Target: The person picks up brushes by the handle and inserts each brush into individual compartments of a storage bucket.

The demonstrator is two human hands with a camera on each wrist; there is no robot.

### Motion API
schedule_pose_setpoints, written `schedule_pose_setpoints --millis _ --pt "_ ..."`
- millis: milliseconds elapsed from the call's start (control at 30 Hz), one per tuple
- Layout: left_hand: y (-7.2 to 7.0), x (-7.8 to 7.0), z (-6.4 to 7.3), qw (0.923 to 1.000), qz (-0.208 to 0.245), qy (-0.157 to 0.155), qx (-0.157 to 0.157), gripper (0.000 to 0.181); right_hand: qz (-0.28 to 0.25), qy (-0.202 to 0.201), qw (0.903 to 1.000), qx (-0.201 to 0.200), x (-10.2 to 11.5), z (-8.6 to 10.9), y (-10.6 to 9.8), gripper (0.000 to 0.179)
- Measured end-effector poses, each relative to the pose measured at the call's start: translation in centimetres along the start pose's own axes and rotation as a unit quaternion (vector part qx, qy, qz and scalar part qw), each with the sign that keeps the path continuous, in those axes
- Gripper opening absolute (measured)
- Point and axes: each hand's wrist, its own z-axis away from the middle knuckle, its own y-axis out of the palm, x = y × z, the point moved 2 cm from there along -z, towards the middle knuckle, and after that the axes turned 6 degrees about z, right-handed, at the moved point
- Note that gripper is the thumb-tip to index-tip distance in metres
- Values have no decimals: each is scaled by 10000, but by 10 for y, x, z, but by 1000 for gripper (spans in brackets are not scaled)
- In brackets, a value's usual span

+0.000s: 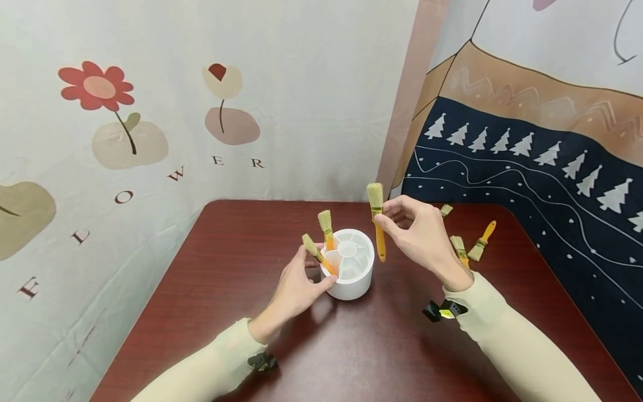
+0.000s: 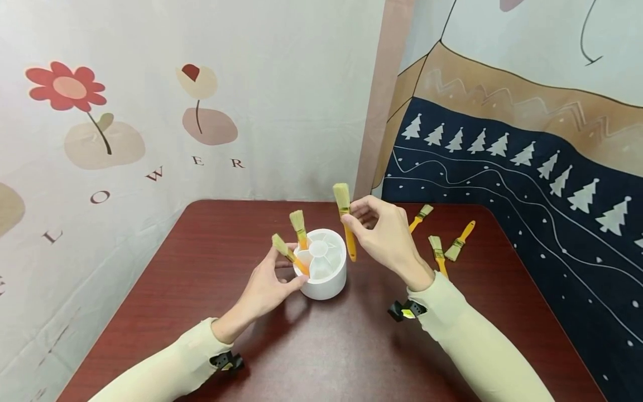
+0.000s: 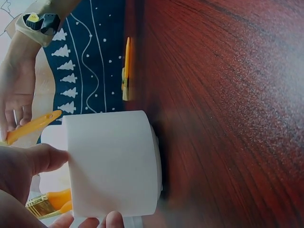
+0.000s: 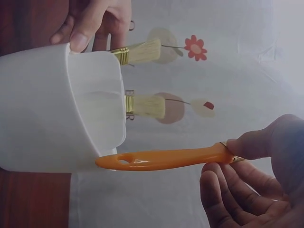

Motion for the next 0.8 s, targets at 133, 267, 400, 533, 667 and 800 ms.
schedule_pose_setpoints --millis 133,267,400,533,667,800 --pt "-1 0 -1 10000 -28 37 -20 72 -57 -52 10000 2 4 1 -2 22" --pt "-1 -1 -1 10000 -26 43 -24 72 -73 -77 9999 10 7 4 -2 23" --pt "-1 0 -1 10000 -28 30 -5 72 -87 -65 9999 49 9 6 -3 22" --pt "-1 0 -1 10000 -49 34 13 72 -104 -66 9999 108 11 8 -3 22" --pt "0 0 -1 10000 -55 30 21 72 -157 -88 9997 148 14 10 -4 22" --pt "0 0 -1 10000 -47 18 28 72 -205 -98 9996 184 16 11 -5 22"
